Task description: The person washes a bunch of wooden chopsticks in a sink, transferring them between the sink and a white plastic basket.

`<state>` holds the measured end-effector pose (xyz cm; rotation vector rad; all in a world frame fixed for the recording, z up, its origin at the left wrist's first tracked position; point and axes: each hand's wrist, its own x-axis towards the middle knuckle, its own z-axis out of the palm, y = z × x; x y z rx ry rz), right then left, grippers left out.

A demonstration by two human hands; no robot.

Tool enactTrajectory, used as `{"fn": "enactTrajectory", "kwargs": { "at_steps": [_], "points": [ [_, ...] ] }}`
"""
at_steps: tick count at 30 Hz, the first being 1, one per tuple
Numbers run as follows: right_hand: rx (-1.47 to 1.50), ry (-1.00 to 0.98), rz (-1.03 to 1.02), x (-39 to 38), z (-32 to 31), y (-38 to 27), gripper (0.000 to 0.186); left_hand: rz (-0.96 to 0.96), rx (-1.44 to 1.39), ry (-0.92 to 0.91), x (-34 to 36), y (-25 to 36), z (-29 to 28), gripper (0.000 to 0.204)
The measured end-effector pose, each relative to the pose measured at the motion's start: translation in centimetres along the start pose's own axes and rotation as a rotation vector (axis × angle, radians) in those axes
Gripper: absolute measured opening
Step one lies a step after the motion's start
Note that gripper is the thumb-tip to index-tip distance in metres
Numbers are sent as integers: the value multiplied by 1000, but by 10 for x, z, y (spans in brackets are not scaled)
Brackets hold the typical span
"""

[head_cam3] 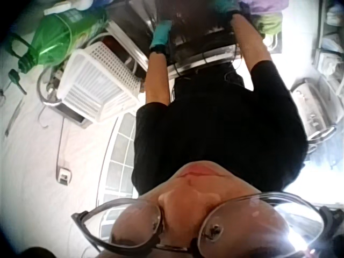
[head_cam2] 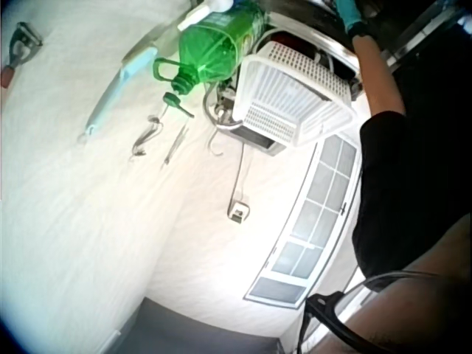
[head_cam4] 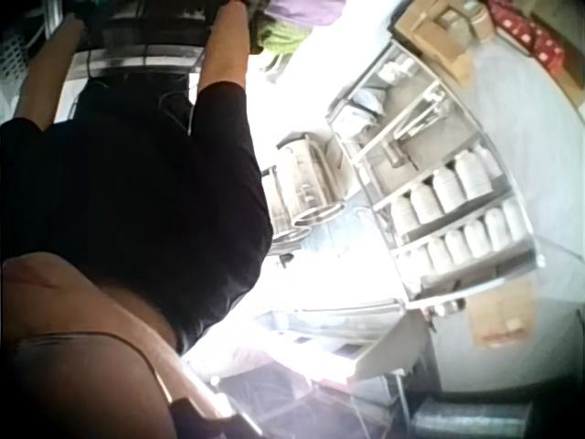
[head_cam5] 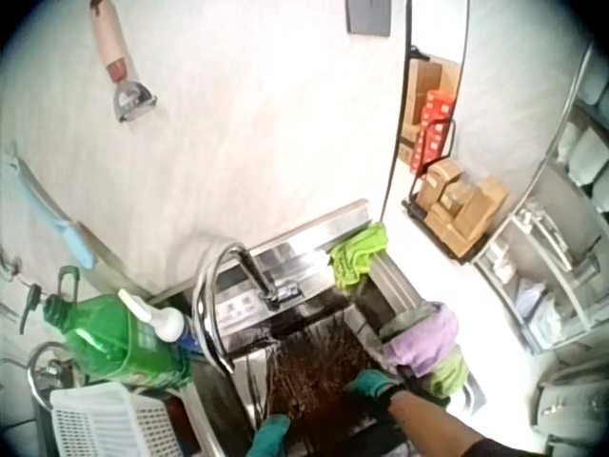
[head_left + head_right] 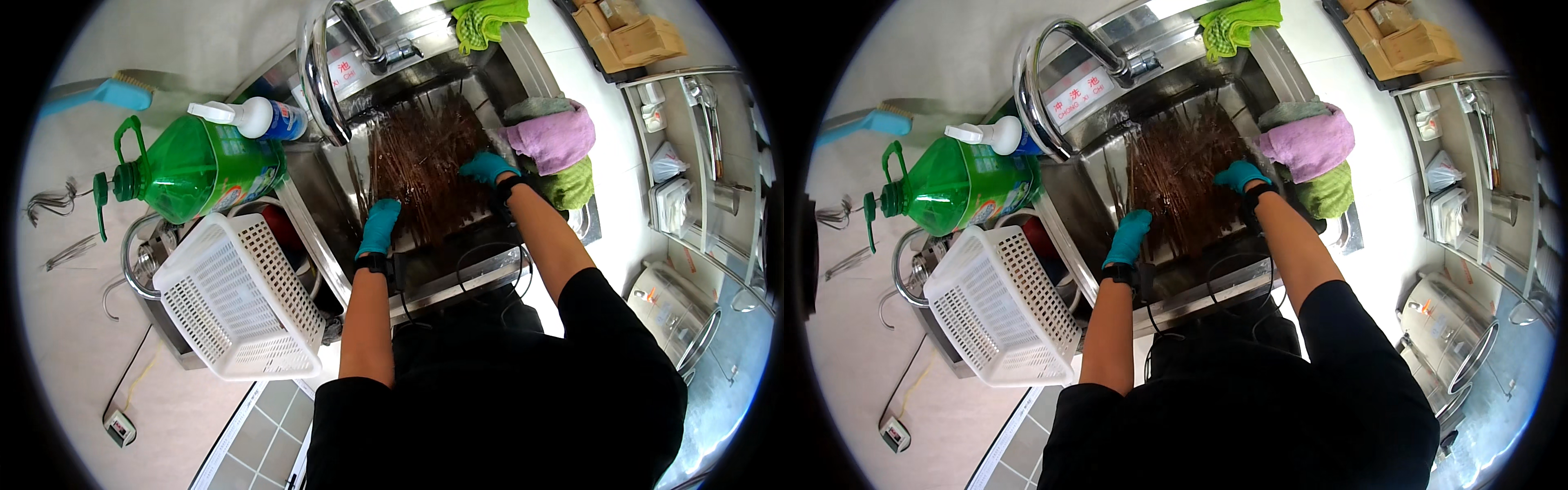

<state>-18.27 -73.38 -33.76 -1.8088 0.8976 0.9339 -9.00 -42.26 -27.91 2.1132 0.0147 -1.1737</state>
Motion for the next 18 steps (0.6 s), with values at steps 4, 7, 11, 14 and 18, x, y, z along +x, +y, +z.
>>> {"fn": "enactTrajectory", "kwargs": {
  "at_steps": [4, 7, 11, 14, 18],
  "points": [
    [-332, 312, -24, -7, 33, -6, 37, -65, -170, -46, -41, 18, 5, 48],
    [-479, 291, -76, -2, 44, -8, 35, -100, -203, -65, -46, -2, 7, 51],
    [-169, 404, -174, 1, 38, -13, 31, -95, -300, 3, -61, 2, 4, 36],
    [7, 457, -194, -2, 23, -28, 36, -73, -339, -44, -45, -25, 9, 37],
    [57, 470, -185, -2, 10, -64, 47, -53, -343, -2, -37, -44, 18, 32]
  ]
}}
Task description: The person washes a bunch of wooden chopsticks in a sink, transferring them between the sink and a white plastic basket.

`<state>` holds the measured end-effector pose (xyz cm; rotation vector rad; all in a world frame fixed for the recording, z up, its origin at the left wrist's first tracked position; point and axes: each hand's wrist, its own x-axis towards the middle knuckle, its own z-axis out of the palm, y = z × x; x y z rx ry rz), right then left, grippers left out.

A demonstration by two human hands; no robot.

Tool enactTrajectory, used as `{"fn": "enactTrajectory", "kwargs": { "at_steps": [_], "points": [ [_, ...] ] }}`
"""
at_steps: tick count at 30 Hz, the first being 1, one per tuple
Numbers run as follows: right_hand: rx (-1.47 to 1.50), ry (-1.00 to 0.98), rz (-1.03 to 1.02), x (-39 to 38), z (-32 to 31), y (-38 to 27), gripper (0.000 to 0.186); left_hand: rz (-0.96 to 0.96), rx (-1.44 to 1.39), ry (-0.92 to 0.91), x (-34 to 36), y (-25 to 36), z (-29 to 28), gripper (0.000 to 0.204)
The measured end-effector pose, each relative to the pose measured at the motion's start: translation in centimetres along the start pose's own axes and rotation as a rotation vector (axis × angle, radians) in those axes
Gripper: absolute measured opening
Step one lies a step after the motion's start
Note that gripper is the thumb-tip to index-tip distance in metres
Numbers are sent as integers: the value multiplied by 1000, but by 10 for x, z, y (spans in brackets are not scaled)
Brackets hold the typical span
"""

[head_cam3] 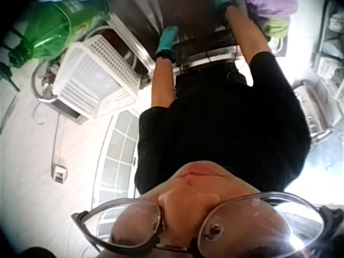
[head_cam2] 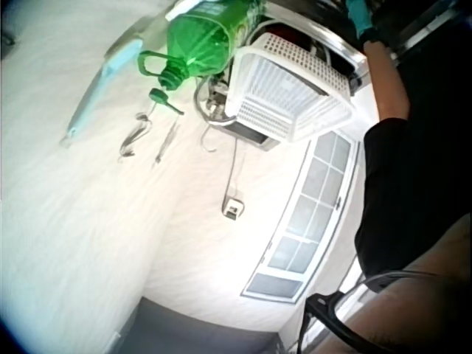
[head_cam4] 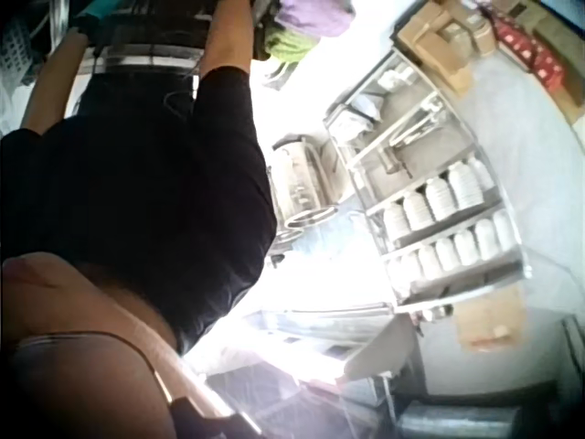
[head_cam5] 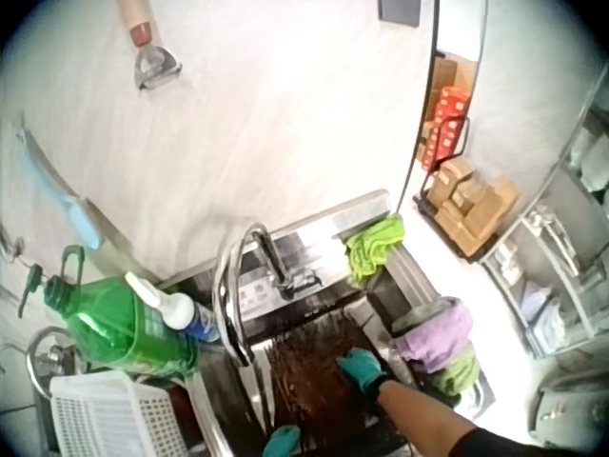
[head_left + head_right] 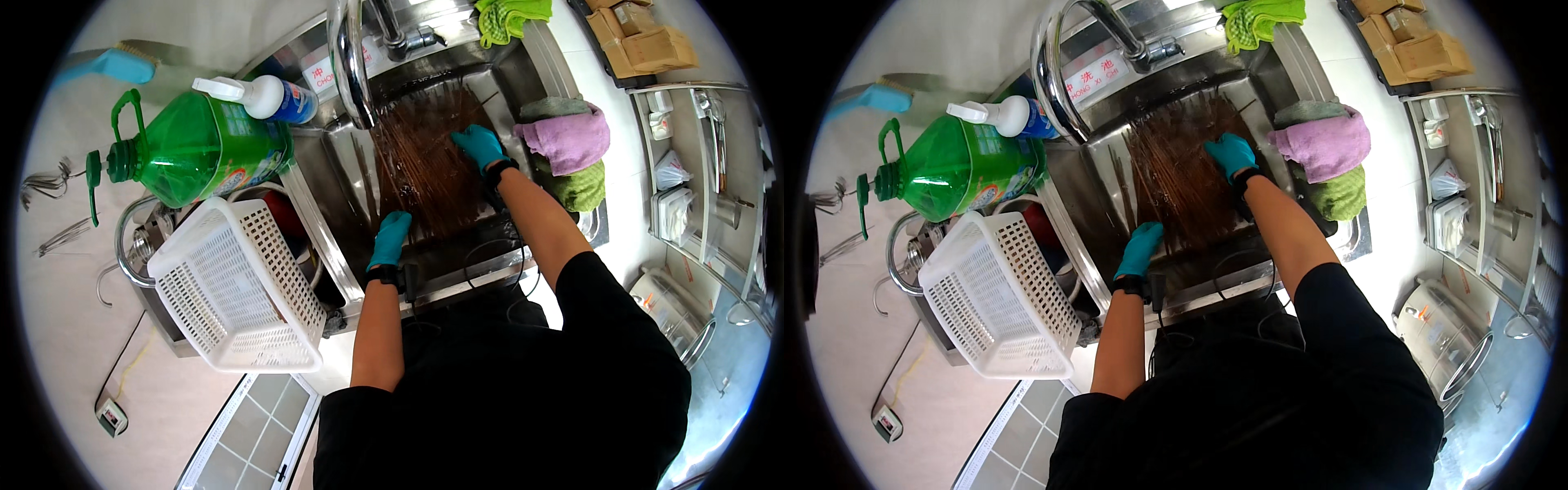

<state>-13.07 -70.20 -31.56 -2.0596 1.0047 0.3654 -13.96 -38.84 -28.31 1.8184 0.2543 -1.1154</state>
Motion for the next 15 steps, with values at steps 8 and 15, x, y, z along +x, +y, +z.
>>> {"fn": "enactTrajectory", "kwargs": {
  "at_steps": [8, 15],
  "points": [
    [-10, -202, 132, 102, 27, 26, 55, -95, 16, 23, -31, 18, -3, 43],
    [840, -55, 280, 54, -27, -40, 27, -109, -54, 91, -33, 4, -2, 37]
  ]
}}
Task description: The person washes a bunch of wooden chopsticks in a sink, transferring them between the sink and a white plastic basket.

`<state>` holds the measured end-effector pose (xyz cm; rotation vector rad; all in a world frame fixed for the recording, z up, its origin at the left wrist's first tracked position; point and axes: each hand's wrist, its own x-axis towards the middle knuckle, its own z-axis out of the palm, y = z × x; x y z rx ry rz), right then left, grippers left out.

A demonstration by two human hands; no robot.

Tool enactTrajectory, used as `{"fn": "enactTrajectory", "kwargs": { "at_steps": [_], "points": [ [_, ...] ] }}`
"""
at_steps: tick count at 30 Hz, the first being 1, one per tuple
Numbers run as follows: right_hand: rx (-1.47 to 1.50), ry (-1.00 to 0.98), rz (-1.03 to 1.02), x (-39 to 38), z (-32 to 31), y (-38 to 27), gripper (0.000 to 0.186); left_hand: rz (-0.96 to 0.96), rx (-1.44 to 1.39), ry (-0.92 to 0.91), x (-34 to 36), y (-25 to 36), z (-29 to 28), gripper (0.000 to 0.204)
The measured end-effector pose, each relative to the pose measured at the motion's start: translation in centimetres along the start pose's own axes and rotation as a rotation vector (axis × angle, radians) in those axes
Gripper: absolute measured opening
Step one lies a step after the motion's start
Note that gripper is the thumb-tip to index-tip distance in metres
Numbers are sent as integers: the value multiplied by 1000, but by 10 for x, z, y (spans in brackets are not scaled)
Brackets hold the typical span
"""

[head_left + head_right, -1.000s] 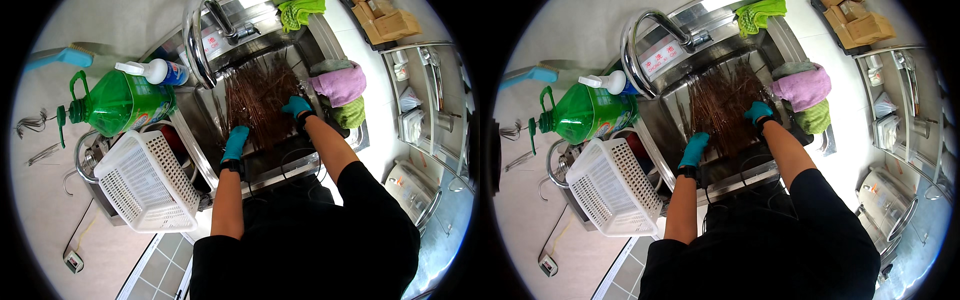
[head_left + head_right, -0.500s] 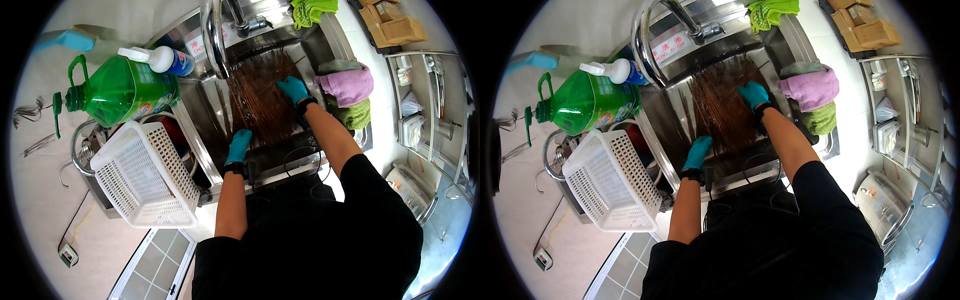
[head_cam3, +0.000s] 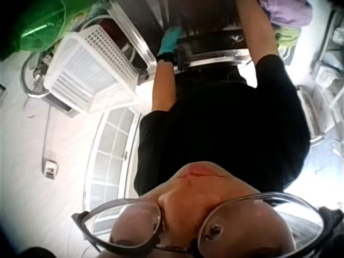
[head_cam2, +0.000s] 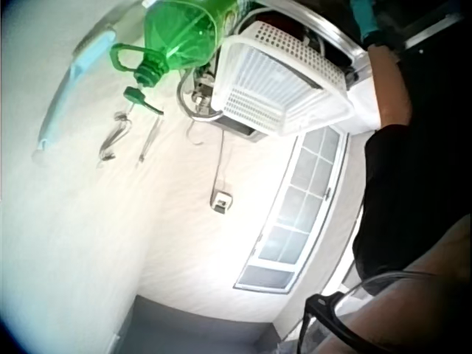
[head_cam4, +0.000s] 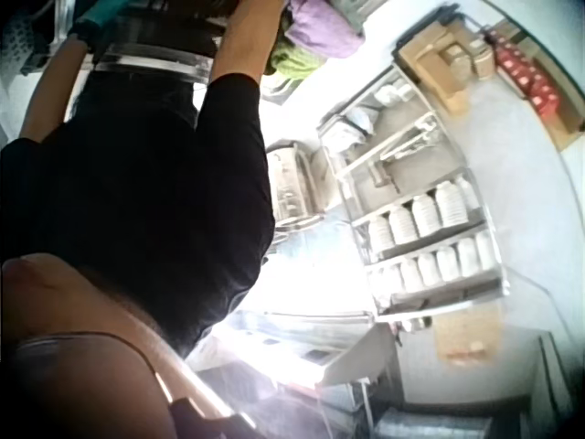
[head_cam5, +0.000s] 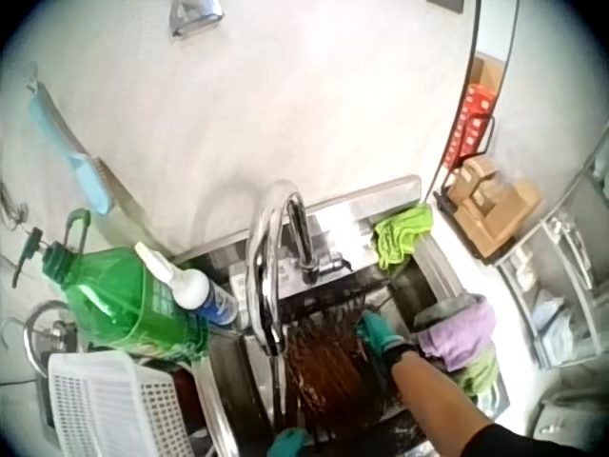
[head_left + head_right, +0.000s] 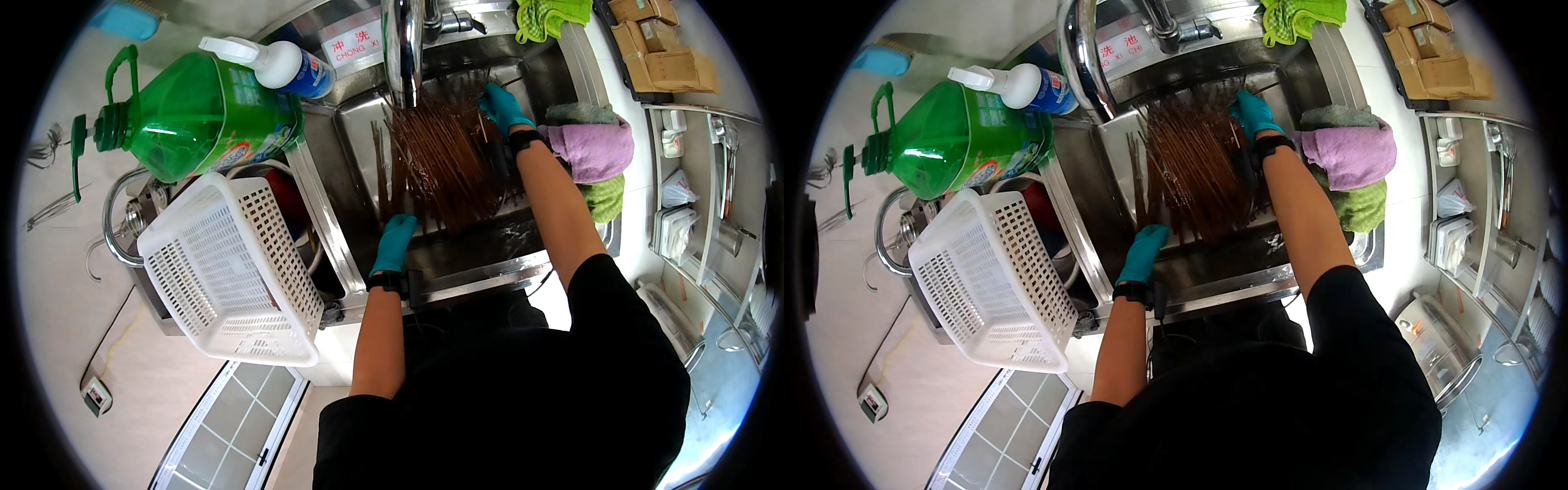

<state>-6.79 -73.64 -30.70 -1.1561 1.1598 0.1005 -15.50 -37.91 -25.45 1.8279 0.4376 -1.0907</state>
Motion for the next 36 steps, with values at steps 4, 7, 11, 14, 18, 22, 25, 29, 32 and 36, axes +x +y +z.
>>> {"fn": "enactTrajectory", "kwargs": {
  "at_steps": [4, 7, 11, 14, 18, 22, 25, 29, 32, 36],
  "points": [
    [80, -78, -85, -12, -10, -10, 28, 4, 147, -55, -1, 23, 0, 34],
    [-357, -260, -163, -23, -11, 2, 34, 62, 140, -10, 2, 23, 6, 32],
    [-1116, -233, -600, 4, -7, 63, 34, 153, 77, -13, -3, 24, 11, 31],
    [-1174, -78, -424, -48, 19, 54, 35, 48, 77, -74, -1, 19, 8, 37],
    [-1116, 332, -892, -41, 38, 92, 36, 22, 85, -60, -13, 22, 3, 38],
    [-981, 2, -822, -80, 77, 79, 38, 57, 88, 10, -5, -3, -2, 37],
    [-1160, -497, -323, -107, 80, 74, 32, 65, 85, 29, 0, -8, -2, 35],
    [-1399, -428, -93, -76, 43, 90, 35, 37, 6, -20, -8, 4, -6, 33],
    [-1361, -169, -241, -62, 25, 78, 50, 81, -20, -6, -6, 0, -9, 33],
    [-1231, -20, -389, -50, 40, 75, 93, 98, -13, 19, -7, -3, -13, 32]
  ]
}}
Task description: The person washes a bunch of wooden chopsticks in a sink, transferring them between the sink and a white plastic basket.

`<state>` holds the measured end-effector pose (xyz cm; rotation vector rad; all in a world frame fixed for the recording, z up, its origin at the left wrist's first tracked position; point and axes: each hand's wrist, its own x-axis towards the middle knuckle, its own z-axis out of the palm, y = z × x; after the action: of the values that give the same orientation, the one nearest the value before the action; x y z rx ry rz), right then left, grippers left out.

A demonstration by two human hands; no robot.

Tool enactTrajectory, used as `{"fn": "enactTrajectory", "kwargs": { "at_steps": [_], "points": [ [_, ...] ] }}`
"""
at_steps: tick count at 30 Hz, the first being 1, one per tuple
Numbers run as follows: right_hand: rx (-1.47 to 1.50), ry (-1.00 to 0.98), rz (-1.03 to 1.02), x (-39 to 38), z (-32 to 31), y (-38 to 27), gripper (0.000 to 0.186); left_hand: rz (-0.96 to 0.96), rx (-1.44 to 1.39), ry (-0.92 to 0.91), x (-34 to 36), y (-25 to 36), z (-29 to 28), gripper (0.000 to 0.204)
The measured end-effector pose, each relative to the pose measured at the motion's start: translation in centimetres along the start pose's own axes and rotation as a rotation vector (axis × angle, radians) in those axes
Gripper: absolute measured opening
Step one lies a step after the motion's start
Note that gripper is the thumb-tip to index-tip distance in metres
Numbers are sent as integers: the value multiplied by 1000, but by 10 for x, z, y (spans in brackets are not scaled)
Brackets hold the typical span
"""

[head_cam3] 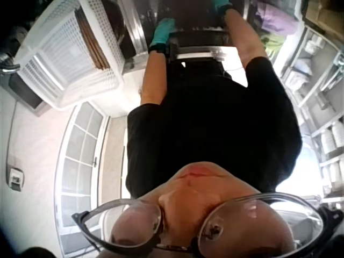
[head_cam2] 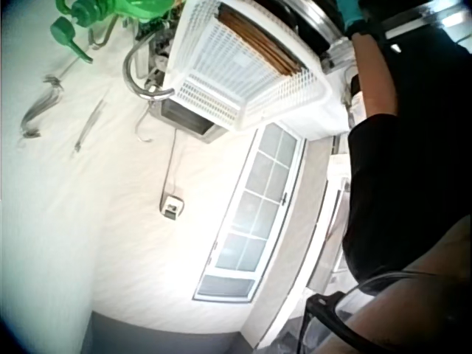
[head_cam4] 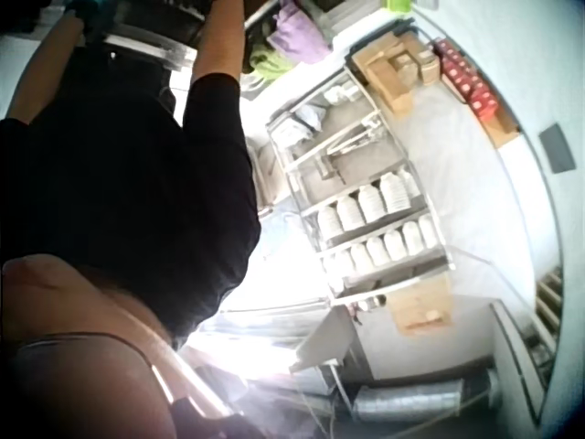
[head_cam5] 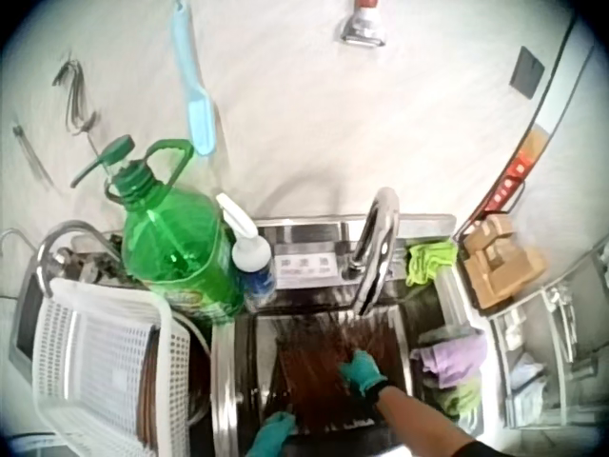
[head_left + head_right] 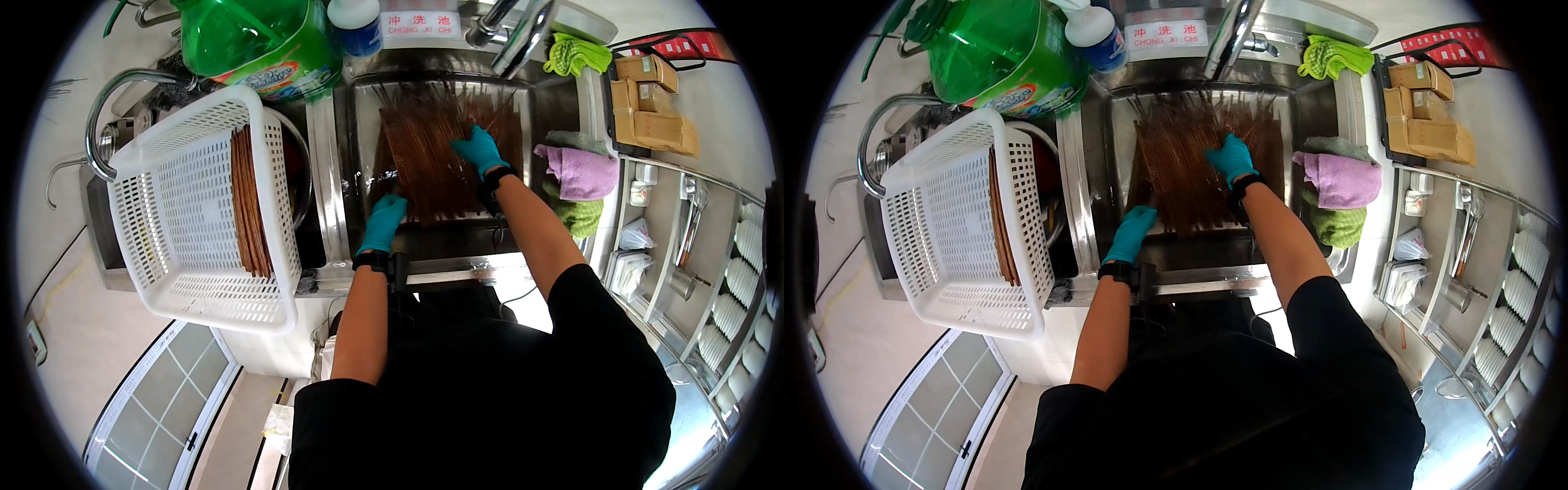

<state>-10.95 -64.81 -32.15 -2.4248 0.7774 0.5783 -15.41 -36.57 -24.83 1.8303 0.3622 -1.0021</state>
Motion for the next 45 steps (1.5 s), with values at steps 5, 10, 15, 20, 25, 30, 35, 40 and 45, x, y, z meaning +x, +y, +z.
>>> {"fn": "enactTrajectory", "kwargs": {
  "at_steps": [5, 10, 15, 20, 25, 30, 35, 40, 45],
  "points": [
    [-20, 52, 243, -5, 31, -47, 120, -37, 13, 34, -9, 1, -3, 32],
    [49, -167, 177, -3, 40, -54, 113, -130, -43, -11, -26, 6, -11, 39],
    [217, -246, 123, 24, 37, -13, 101, -43, -92, -44, -17, 2, -7, 35],
    [568, -325, 128, 9, 20, 7, 79, -58, 30, -124, -14, 26, -9, 38],
    [597, -277, 55, -29, -16, -24, 99, 54, -212, -94, -18, 41, -1, 45],
    [631, -225, -98, -70, -43, -54, 78, 304, -217, -115, -11, 61, 20, 74],
    [916, -295, -389, -118, -76, -77, 44, 533, 23, -260, -12, 67, 39, 99],
    [835, -295, -582, -161, -114, -102, 42, 117, -1357, -507, 1, 78, 66, 74],
    [951, -232, -722, -189, -137, -117, 54, 806, -274, -14, -8, 87, 58, 40]
  ]
}}
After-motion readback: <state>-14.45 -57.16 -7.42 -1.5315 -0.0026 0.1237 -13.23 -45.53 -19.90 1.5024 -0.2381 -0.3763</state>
